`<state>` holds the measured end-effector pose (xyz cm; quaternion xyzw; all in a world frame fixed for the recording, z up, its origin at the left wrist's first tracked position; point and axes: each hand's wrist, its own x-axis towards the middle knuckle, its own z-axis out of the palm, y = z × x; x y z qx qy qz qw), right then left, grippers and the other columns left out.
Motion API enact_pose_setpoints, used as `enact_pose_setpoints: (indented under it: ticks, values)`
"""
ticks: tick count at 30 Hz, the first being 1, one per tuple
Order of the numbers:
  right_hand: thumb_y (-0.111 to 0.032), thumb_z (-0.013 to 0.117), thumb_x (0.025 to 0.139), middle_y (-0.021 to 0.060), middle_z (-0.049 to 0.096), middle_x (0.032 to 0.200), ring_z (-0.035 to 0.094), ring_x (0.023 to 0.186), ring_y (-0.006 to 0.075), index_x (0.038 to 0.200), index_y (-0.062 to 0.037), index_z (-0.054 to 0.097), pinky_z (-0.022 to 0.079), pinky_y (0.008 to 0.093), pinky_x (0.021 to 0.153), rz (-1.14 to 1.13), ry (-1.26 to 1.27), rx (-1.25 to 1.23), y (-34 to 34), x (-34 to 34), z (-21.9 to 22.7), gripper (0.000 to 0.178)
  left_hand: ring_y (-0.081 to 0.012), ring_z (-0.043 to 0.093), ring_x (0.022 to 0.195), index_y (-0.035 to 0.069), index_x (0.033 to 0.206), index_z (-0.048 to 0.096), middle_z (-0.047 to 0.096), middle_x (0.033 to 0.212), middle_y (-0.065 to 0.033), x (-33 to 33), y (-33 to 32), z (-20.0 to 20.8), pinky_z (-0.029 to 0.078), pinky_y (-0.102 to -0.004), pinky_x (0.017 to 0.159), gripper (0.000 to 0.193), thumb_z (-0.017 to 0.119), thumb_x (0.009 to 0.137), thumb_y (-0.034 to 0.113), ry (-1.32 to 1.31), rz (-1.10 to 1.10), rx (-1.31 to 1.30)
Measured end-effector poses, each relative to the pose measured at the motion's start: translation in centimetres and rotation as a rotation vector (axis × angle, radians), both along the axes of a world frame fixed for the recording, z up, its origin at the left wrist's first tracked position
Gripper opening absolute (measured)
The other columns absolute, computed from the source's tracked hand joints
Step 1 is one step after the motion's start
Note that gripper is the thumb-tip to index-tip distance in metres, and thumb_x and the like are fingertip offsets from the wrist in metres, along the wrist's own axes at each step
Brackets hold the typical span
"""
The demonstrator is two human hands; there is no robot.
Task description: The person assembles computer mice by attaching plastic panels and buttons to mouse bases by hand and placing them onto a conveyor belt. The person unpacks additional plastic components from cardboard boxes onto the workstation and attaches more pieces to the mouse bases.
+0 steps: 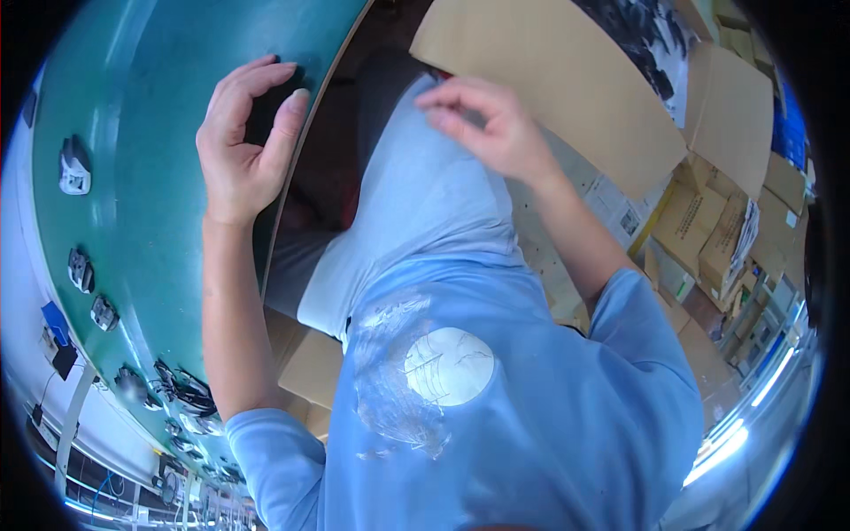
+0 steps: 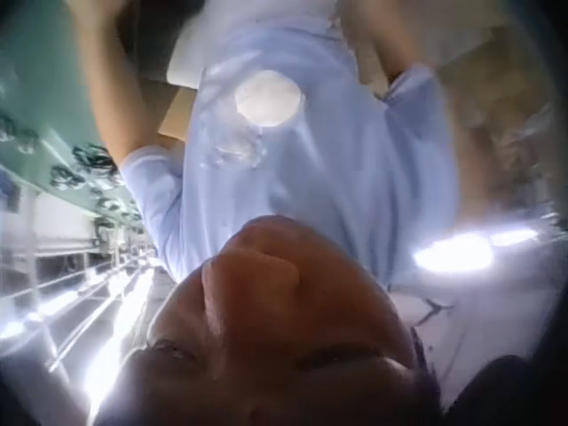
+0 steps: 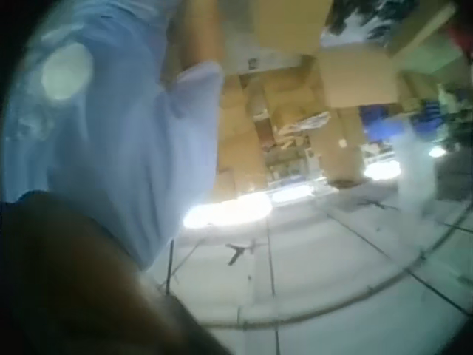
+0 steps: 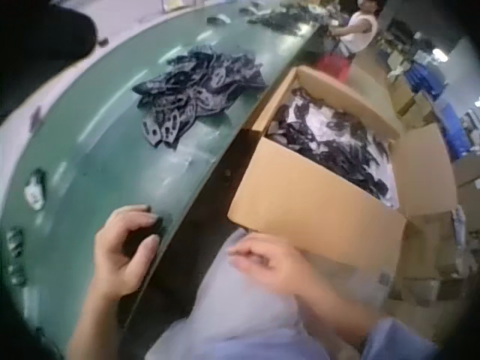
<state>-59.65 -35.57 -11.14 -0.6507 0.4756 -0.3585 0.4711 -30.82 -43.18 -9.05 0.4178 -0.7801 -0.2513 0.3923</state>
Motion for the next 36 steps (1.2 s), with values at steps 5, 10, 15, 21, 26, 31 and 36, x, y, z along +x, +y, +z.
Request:
enact_pose_setpoints:
  ticks: [5, 10, 15, 21, 26, 31, 36]
  values:
    - [-0.008, 0.075, 0.089, 0.0081, 0.072, 0.09, 0.069, 0.079, 0.0149, 0.103, -0.0037, 0.076, 0.053, 0.0278, 0.068, 0.121, -0.226, -0.286, -8.6, 2.4, 3.2, 0.015, -0.0366, 0.067, 0.11, 0.003, 0.097, 0.071, 0.073, 0.106, -0.0141, 0.0, 0.3, 0.4, 0.052, -0.0456, 0.096, 0.026, 0.082, 0.076, 0.015, -0.164, -0.009, -0.002]
    - [-0.006, 0.07, 0.093, 0.012, 0.071, 0.103, 0.066, 0.089, 0.0167, 0.108, 0.0031, 0.073, 0.051, 0.0276, 0.076, 0.349, -0.186, -0.303, -19.1, 7.5, 5.5, 0.018, -0.0354, 0.063, 0.111, 0.006, 0.096, 0.072, 0.068, 0.113, -0.0135, 0.6, 1.3, 0.2, 0.052, -0.0465, 0.095, 0.03, 0.083, 0.072, 0.019, -0.116, 0.099, 0.098]
    - [-0.006, 0.076, 0.086, 0.007, 0.071, 0.082, 0.066, 0.069, 0.0161, 0.099, -0.0036, 0.076, 0.051, 0.0279, 0.063, 0.232, -0.164, -0.243, -21.6, 11.3, 2.0, 0.014, -0.0367, 0.061, 0.114, 0.006, 0.1, 0.071, 0.063, 0.12, -0.016, -1.1, 0.8, 0.2, 0.052, -0.0462, 0.095, 0.033, 0.083, 0.072, 0.02, -0.121, 0.22, 0.123]
    - [-0.005, 0.079, 0.081, 0.0052, 0.07, 0.076, 0.062, 0.064, 0.0168, 0.095, -0.0046, 0.077, 0.048, 0.0291, 0.059, 0.305, -0.031, -0.352, -21.2, 11.8, 1.4, 0.014, -0.0338, 0.062, 0.112, 0.006, 0.098, 0.071, 0.065, 0.114, -0.0114, -0.9, 1.3, 0.0, 0.053, -0.0444, 0.094, 0.033, 0.082, 0.071, 0.02, -0.15, 0.273, 0.169]
    - [0.002, 0.076, 0.085, 0.0055, 0.07, 0.081, 0.062, 0.07, 0.0126, 0.098, 0.0011, 0.074, 0.048, 0.0244, 0.063, 0.318, 0.067, -0.43, -21.4, 10.9, 1.6, 0.012, -0.0349, 0.062, 0.113, 0.004, 0.097, 0.071, 0.065, 0.112, -0.0121, -1.0, 0.7, 0.0, 0.052, -0.0443, 0.094, 0.031, 0.081, 0.073, 0.021, -0.139, 0.216, 0.152]
    - [-0.001, 0.075, 0.085, 0.0058, 0.066, 0.077, 0.056, 0.059, 0.0111, 0.093, 0.0001, 0.074, 0.042, 0.024, 0.054, 0.215, 0.039, -0.425, -20.9, 12.2, 1.3, 0.008, -0.0323, 0.065, 0.107, 0.004, 0.095, 0.071, 0.067, 0.106, -0.0103, -0.4, 1.0, -1.7, 0.053, -0.0418, 0.09, 0.028, 0.082, 0.073, 0.019, -0.124, 0.245, 0.102]
    - [-0.004, 0.072, 0.091, -0.0015, 0.063, 0.077, 0.052, 0.064, 0.0031, 0.095, 0.0013, 0.072, 0.041, 0.0202, 0.057, 0.187, 0.118, -0.457, -21.5, 11.1, 1.1, 0.006, -0.0286, 0.067, 0.095, 0.004, 0.092, 0.071, 0.069, 0.098, -0.008, -1.7, 3.2, -0.6, 0.054, -0.0388, 0.082, 0.023, 0.081, 0.074, 0.014, -0.026, 0.467, 0.0]
